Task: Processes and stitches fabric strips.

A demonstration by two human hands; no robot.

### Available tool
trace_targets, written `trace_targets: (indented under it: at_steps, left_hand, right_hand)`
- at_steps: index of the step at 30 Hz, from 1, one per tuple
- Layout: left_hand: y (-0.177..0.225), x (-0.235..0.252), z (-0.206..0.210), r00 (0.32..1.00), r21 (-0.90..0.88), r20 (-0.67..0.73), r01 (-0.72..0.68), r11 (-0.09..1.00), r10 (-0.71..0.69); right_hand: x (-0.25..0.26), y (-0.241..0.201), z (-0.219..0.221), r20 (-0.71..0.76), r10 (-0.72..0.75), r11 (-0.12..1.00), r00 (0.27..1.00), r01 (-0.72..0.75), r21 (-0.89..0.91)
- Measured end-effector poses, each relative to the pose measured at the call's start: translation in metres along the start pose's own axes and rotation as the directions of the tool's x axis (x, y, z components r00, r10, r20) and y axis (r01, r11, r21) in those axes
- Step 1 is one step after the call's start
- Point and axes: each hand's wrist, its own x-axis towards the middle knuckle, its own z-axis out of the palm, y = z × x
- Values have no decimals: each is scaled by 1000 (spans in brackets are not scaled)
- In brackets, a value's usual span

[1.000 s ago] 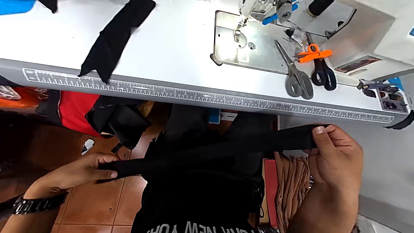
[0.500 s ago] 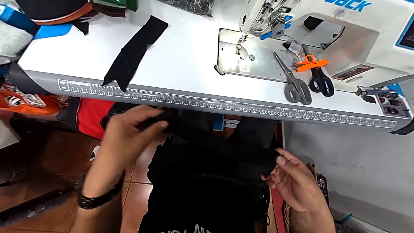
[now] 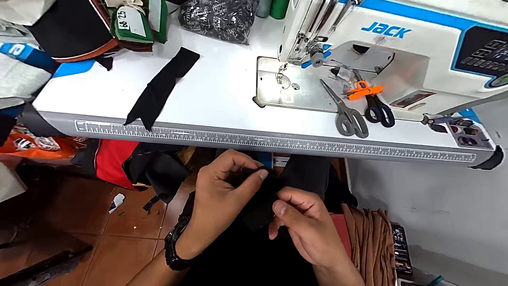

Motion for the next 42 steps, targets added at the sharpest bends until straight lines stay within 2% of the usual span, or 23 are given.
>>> trace_targets:
  at_steps: [2,6,10,15,20,22,26,29,32,34,35,37,39,40,42]
  left_hand:
    - [-1,1,0,1000,4,-19,-22,1000,22]
    - [-3,-3,-6,998,-41,69,7,999,-5]
    - [-6,-12,-13,995,-29,99,14,999,-11]
    - [-2,-15,-16,989,-42,147,4,999,2]
    - [-4,-17,-13,994,-64,105,-6,998,12]
    - [-4,-17,-12,993,-114,116,6,993,7]
    - [-8,-20,-15,972,-292,234,54,955,17]
    - [-9,-19,-14,982,-317,189,84,945,-23]
    - [-10,-14,-11,998,-286,30,62,956,-56]
    - [-5,-9,-9,999,-214,-40,-9,977,0]
    - [-2,-7,-8,995,-113,-75,-70,991,62]
    - [2,-9,-2,968,109,-90,-224,969,234]
    - [0,-18,8,938,277,-43,-320,906,344]
    - [-1,-23,13,934,331,10,-340,880,357]
    - [2,-34,22,935,294,97,-355,888,341]
  right_hand:
    - [-2,5,4,38,59,993,998,-62,100]
    - [2,5,5,-3,133,944,991,-126,306]
    - [9,-4,2,-66,102,950,993,-77,302]
    - [13,-5,2,-57,123,954,991,-102,281]
    - [14,-6,5,-56,128,957,990,-108,270]
    - [15,-6,6,-53,130,956,990,-111,273]
    - [17,-11,5,-2,142,928,990,-132,350]
    - [18,-16,5,41,107,936,993,-115,334]
    - [18,-19,6,31,10,999,999,-12,51]
    - [17,-19,7,-12,-116,966,993,110,-234]
    - [19,-17,9,-21,-177,930,984,160,-332]
    - [21,-14,12,1,-215,916,977,202,-348]
    - [23,-12,17,23,-205,947,979,204,-249]
    - [24,-13,20,25,-201,955,979,202,-219]
    - [27,-19,23,-11,-214,953,977,207,-221]
